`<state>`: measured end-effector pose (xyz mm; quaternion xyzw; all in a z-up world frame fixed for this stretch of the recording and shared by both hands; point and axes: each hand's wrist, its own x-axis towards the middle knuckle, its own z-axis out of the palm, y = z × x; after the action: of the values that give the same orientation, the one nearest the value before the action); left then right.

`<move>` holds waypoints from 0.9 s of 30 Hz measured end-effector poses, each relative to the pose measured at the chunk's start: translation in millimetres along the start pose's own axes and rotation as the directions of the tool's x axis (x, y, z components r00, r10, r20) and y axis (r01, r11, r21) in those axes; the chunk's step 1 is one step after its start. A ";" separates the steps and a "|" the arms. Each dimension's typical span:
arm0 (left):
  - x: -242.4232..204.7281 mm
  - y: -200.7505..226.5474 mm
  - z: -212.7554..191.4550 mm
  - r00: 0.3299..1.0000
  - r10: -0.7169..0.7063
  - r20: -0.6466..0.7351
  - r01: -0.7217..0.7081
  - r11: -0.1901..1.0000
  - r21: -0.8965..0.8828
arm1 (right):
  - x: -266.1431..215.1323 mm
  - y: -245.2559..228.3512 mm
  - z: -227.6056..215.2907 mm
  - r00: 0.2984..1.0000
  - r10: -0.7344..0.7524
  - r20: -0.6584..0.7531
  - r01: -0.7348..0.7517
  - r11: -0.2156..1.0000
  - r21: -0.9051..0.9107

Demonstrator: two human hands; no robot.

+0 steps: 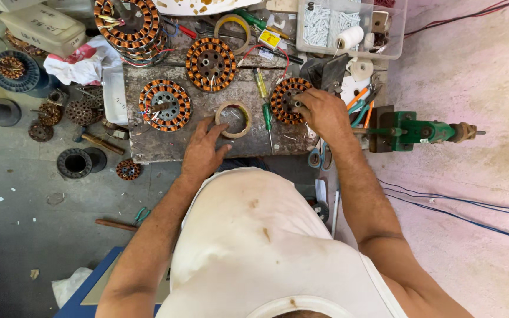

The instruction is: The person assembles copper windings into stator slots using a screwdriver and scissors. They insert wire ends into slots, trim excess wire, and secure connections on multiple stator units placed on a cluttered workbench.

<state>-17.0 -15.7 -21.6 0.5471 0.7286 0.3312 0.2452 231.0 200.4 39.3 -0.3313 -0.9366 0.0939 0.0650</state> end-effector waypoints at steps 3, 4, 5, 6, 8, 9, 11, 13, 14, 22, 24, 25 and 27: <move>-3.7 -5.4 2.2 0.997 0.016 0.074 -0.010 0.997 -0.074 | 0.4 -1.6 -3.5 0.998 0.023 -0.058 -0.024 1.000 -0.017; -4.6 -6.4 1.2 0.996 0.032 0.081 -0.026 0.996 -0.081 | 0.9 -3.4 -9.4 0.997 0.034 -0.063 -0.034 0.999 -0.011; -5.4 -6.8 -0.3 0.995 0.049 0.089 -0.041 0.995 -0.088 | 1.7 -6.4 -15.8 0.997 0.044 -0.067 -0.044 0.999 -0.004; -5.3 -6.0 -1.8 0.993 0.066 0.094 -0.057 0.994 -0.096 | 1.9 -10.9 -22.2 0.995 0.040 -0.088 -0.037 0.998 0.044; -7.4 -2.5 -7.7 0.996 0.009 0.094 0.003 0.993 -0.121 | -0.8 -23.5 -33.9 0.991 0.035 -0.129 -0.016 0.990 0.139; -8.2 0.1 -11.0 0.995 -0.021 0.095 0.034 0.991 -0.132 | -1.5 -29.8 -39.4 0.990 0.025 -0.140 -0.001 0.986 0.169; -8.2 5.1 -19.3 0.999 -0.038 0.035 0.044 0.979 -0.197 | -0.2 -44.0 -46.4 0.986 0.003 -0.164 0.036 0.972 0.234; -11.0 10.0 -25.8 0.993 -0.114 -0.017 0.106 0.960 -0.258 | 0.9 -58.7 -45.9 0.991 0.000 -0.136 0.044 0.948 0.316; -11.6 12.4 -28.1 0.983 -0.178 -0.039 0.159 0.944 -0.288 | 3.0 -64.9 -43.3 0.993 -0.004 -0.121 0.047 0.933 0.357; -7.0 16.3 -37.2 0.965 0.026 -0.260 -0.063 0.988 -0.137 | 17.0 -99.7 -2.1 0.989 -0.114 -0.091 0.136 0.946 0.295; 0.9 15.2 -33.1 0.972 0.070 -0.225 -0.089 0.993 -0.075 | 18.9 -102.9 4.0 0.988 -0.134 -0.075 0.149 0.951 0.270; 5.1 14.5 -30.9 0.972 0.102 -0.210 -0.113 0.993 -0.041 | 19.1 -105.1 6.7 0.985 -0.150 -0.083 0.167 0.950 0.263; 15.2 13.1 -26.2 0.970 0.168 -0.176 -0.167 0.986 0.022 | 20.5 -107.1 9.0 0.986 -0.152 -0.072 0.166 0.951 0.263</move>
<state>-31.7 -4.3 5.6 0.5759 0.6998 0.3955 0.1488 148.4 130.5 55.2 -0.2455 -0.9368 0.2057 0.1405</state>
